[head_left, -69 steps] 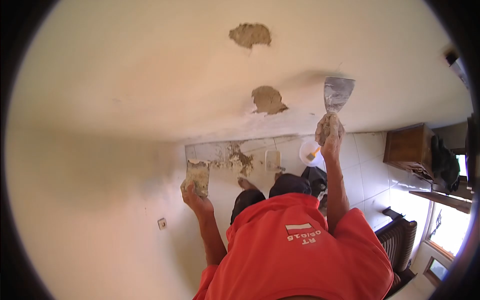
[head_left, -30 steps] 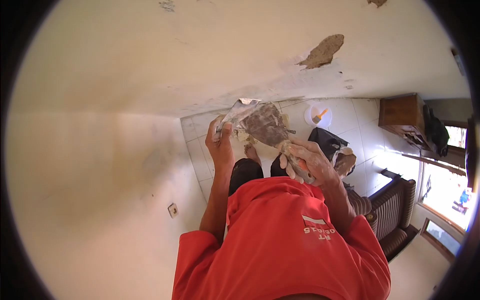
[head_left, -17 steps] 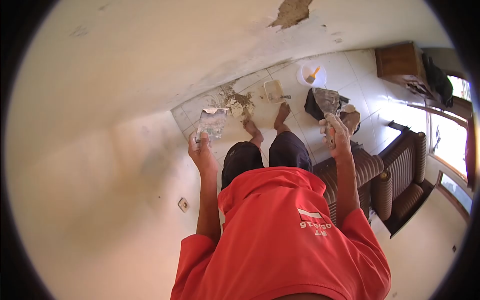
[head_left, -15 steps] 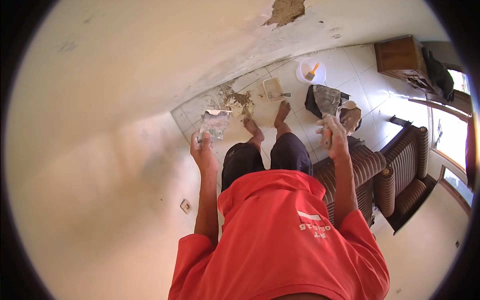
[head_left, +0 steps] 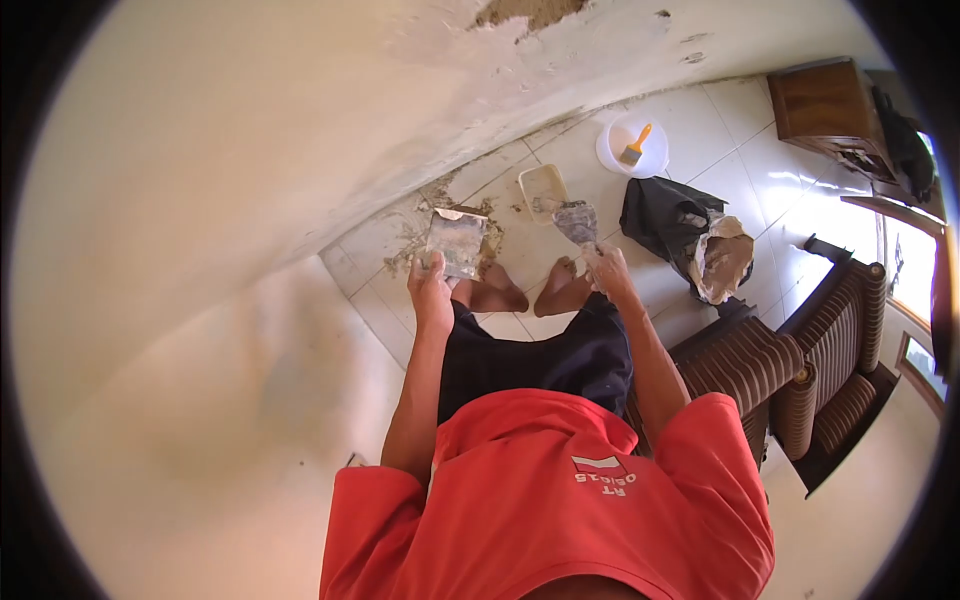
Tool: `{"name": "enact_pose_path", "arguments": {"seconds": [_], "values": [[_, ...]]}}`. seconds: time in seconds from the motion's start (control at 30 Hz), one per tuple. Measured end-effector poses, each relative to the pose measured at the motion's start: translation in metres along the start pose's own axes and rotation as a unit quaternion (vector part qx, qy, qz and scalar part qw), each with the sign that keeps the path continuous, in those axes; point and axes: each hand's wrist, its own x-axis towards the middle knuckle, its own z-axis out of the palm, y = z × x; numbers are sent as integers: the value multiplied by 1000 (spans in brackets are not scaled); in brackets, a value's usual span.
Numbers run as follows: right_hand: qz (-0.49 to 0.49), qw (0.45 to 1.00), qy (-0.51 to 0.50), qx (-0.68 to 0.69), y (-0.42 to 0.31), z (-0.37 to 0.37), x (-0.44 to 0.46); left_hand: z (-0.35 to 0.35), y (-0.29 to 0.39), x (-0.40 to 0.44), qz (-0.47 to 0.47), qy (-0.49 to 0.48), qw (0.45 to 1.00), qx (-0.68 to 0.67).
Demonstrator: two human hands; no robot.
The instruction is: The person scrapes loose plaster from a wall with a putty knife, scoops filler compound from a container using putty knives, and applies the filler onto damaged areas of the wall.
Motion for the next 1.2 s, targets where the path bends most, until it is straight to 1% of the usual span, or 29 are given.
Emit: {"name": "enact_pose_path", "arguments": {"seconds": [0.03, 0.07, 0.13, 0.17, 0.2, 0.27, 0.3, 0.33, 0.37, 0.4, 0.47, 0.5, 0.57, 0.63, 0.67, 0.7, 0.73, 0.77, 0.8, 0.87, 0.97, 1.03, 1.07, 1.13, 1.17, 1.2], "values": [[-22, 1000, -11, -1, 25, -2, 33, -4, -20, 20, -11, -17, 1000, 3], [-18, 1000, -9, -1, 40, 1, 55, -1, -35, 34, -15, -16, 1000, 4], [-154, 984, 31, -82, 68, 8, 107, 12, -63, 65, -56, 95, 994, 27], [-153, 984, 34, -80, 85, 10, 140, 11, -80, 85, -57, 70, 996, -2], [-171, 967, -3, -187, 120, 9, 186, 3, -100, 110, -57, 68, 996, -2], [-186, 938, -37, -290, 137, 13, 225, -12, -142, 165, -94, 3, 996, 7], [-164, 944, -28, -284, 119, 22, 225, -16, -165, 192, -93, -3, 996, -8], [-151, 947, -24, -281, 123, 30, 237, -17, -182, 217, -93, -4, 996, -8], [-138, 951, -19, -278, 129, 38, 251, -19, -199, 241, -85, -49, 995, 4], [-146, 964, 25, -220, 147, 44, 279, -17, -215, 264, -73, -95, 993, 13], [-154, 972, 72, -161, 168, 52, 319, 2, -239, 296, -68, -90, 994, 16], [-180, 957, 68, -217, 169, 55, 325, 11, -250, 312, -73, -103, 991, 35], [-206, 937, 67, -274, 167, 58, 341, 22, -280, 350, -79, -119, 988, 52], [-164, 940, 43, -295, 168, 58, 354, 24, -311, 384, -77, -169, 975, 122], [-152, 940, 38, -303, 168, 57, 363, 27, -322, 404, -74, -175, 975, 118], [-199, 930, 37, -307, 175, 58, 369, 24, -333, 420, -59, -209, 964, 156], [-222, 924, 38, -309, 183, 59, 373, 19, -347, 430, -46, -242, 950, 193], [-245, 917, 40, -311, 189, 61, 376, 19, -357, 441, -44, -248, 949, 191], [-239, 912, 62, -327, 192, 63, 379, 23, -363, 449, -48, -255, 948, 187], [-229, 906, 87, -345, 196, 67, 385, 28, -376, 457, -55, -264, 946, 180], [-251, 909, 72, -323, 197, 69, 389, 31, -388, 462, -55, -250, 949, 185], [-237, 899, 72, -362, 183, 67, 379, 32, -382, 461, -79, -280, 937, 194], [-232, 895, 71, -375, 181, 65, 378, 34, -382, 459, -80, -279, 938, 191], [-229, 896, 54, -376, 183, 64, 382, 34, -391, 456, -37, -240, 954, 176], [-228, 897, 48, -375, 184, 64, 383, 34, -392, 457, -37, -239, 954, 177], [-256, 874, 67, -408, 179, 66, 380, 32, -403, 466, -37, -225, 958, 176]]}}
